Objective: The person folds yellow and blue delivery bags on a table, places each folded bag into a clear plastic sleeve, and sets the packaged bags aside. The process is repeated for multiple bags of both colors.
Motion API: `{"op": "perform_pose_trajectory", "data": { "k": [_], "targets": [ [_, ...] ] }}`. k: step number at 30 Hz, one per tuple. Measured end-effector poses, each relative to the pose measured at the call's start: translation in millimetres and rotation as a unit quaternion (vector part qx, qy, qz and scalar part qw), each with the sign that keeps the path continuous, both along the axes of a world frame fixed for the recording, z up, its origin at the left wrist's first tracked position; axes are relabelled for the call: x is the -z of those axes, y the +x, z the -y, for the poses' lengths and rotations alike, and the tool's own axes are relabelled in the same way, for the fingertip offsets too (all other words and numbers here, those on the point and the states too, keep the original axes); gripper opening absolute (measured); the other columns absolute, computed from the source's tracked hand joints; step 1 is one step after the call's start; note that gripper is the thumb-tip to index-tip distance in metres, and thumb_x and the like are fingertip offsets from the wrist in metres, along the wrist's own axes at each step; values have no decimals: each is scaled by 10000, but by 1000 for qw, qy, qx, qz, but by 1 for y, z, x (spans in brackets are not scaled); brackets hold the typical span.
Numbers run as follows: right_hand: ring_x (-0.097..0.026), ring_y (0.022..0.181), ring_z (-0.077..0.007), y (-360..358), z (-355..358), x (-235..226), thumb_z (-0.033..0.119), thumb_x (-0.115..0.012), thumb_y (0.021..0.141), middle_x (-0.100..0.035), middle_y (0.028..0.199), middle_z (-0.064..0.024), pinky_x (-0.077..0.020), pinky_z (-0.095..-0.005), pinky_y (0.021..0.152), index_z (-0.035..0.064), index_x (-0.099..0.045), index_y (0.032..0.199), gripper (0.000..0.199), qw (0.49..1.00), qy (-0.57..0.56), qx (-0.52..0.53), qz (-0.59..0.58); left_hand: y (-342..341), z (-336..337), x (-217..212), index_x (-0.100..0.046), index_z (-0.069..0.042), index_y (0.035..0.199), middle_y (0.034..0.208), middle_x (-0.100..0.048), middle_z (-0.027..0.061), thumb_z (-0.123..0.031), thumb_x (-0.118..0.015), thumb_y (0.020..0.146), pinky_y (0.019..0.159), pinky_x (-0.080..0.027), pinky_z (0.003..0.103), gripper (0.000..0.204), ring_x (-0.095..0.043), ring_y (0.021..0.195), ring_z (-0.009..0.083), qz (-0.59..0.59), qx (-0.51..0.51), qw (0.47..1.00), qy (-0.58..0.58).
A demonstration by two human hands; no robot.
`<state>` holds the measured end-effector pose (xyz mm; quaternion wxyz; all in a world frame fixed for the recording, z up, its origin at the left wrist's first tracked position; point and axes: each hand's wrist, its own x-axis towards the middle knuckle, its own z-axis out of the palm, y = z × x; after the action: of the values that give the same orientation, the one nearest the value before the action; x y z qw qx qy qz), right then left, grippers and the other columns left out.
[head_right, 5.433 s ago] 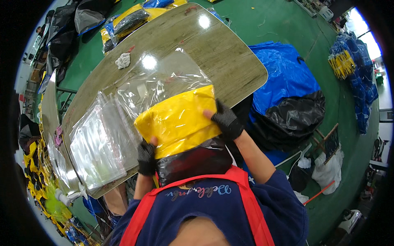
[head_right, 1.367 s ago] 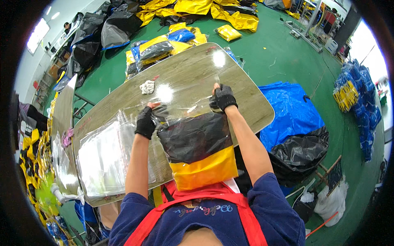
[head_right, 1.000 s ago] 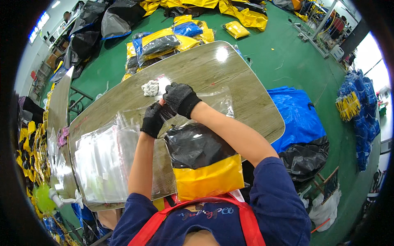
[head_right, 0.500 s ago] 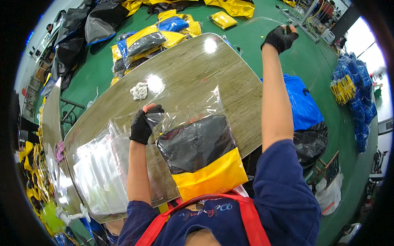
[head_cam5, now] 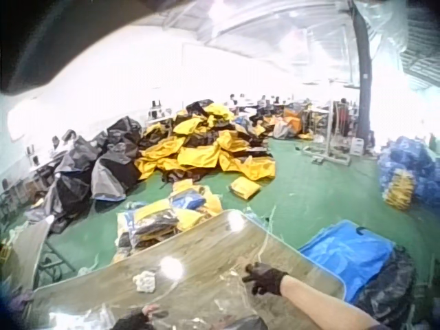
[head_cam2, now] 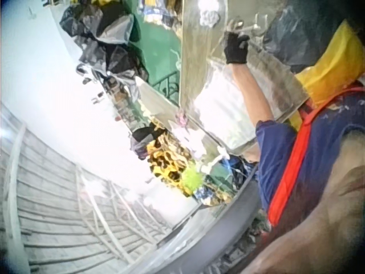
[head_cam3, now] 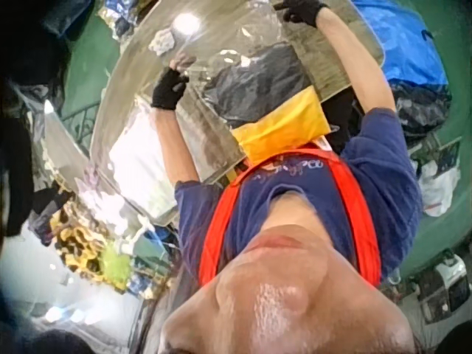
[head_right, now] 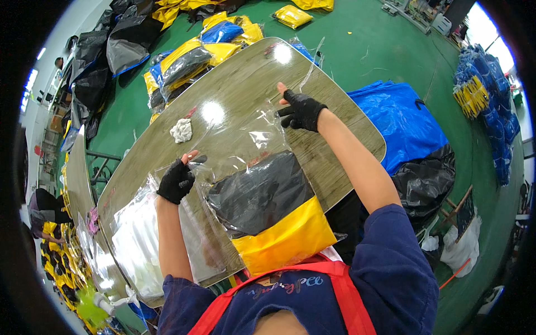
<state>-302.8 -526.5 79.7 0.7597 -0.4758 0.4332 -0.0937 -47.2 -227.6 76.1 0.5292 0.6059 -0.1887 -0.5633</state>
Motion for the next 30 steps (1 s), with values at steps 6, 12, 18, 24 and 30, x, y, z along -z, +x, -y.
{"op": "perform_pose_trajectory", "data": {
  "k": [6, 12, 18, 24, 30],
  "targets": [
    [-408, 450, -135, 21, 12, 10, 490, -710, 766, -559, 647, -46, -314, -308, 421, 71, -660, 769, 421, 963, -196, -174, -66, 33, -5, 30, -463, -75, 1348, 835, -564, 36, -306, -501, 971, 558, -394, 193, 444, -531, 669, 81, -67, 69, 994, -55],
    [-636, 1027, -291, -2, -6, 20, 257, -587, 923, -632, 1016, -117, -552, -381, 810, 31, -515, 1230, 388, 964, 161, -81, 195, 7, -14, 46, -432, -47, 1352, 1391, -449, 171, -302, -504, 964, 1055, -389, 434, 469, -481, 1235, 355, -296, 16, 939, -177],
    [-510, 1208, -205, -91, -48, -31, 317, -558, 927, -514, 1363, -130, -381, -327, 1004, 9, -644, 1090, 359, 905, -249, -318, 137, -38, -67, 38, -581, -26, 1182, 1495, -317, 162, -376, -531, 947, 1109, -251, 418, 425, -331, 1363, 301, 28, 51, 969, -242],
    [-526, 1168, -314, -123, -65, -65, 259, -644, 825, -605, 1234, -111, -434, -408, 955, 170, -701, 1072, 269, 761, -534, -363, -57, -26, -72, -33, -652, -74, 1151, 1310, -556, 143, 29, -515, 877, 997, -412, 379, 323, -536, 1202, 282, 468, 223, 846, 121],
    [-493, 1191, -321, -64, -127, -1, 380, -564, 861, -564, 1253, -141, -353, -425, 1031, 132, -635, 1138, 379, 630, -724, -273, 63, -114, 21, -11, -477, -58, 1339, 1395, -431, 193, -262, -420, 940, 1115, -169, 514, 452, -333, 1326, 403, 695, 265, 664, -73]
  ]
}}
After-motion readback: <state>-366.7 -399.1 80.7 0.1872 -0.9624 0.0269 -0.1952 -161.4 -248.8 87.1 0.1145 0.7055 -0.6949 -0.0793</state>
